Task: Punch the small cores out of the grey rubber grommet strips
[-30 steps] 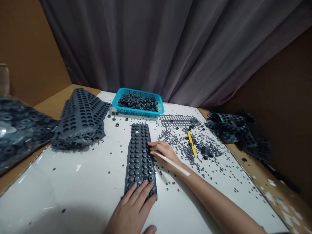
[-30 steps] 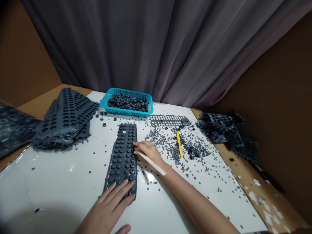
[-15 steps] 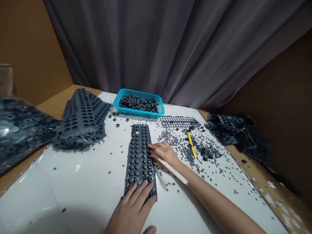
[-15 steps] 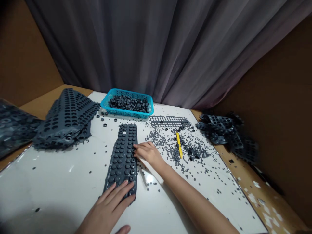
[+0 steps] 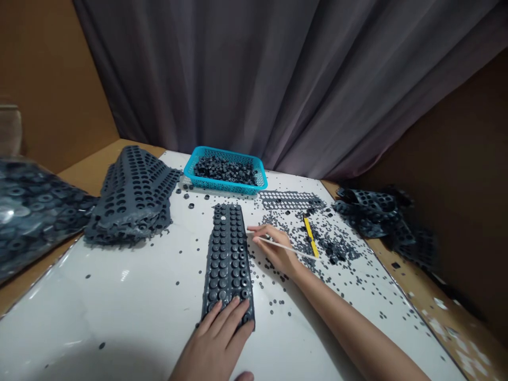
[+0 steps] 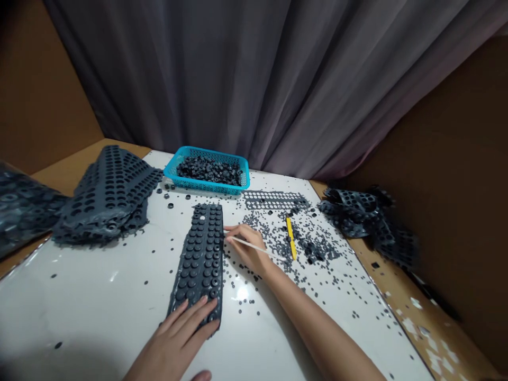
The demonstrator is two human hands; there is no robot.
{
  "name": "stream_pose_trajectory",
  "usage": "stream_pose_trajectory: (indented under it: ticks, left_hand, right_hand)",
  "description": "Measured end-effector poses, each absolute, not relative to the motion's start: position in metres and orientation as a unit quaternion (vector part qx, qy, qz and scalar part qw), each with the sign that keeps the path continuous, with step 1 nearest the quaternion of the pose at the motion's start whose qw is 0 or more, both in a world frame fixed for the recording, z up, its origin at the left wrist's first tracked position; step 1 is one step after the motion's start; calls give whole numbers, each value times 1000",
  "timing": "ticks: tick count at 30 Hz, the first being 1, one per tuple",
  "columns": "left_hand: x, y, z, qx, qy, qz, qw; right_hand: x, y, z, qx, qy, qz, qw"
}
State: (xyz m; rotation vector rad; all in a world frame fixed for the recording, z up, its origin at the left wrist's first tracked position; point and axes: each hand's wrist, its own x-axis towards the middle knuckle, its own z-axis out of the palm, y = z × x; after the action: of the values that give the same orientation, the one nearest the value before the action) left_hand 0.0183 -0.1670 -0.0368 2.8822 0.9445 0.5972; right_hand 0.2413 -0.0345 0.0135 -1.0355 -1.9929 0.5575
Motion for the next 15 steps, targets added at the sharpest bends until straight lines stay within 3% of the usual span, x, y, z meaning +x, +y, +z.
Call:
stream_pose_trajectory:
  ticks: [4,15]
  left_hand:
    - [17,-166,-33,934,301,193,16]
    - [18,-165,-31,933,301,197,14]
  right_hand:
    - [234,-47,9,-408,-769,305,386]
    - [233,-45,8,-381,-812,235,373]
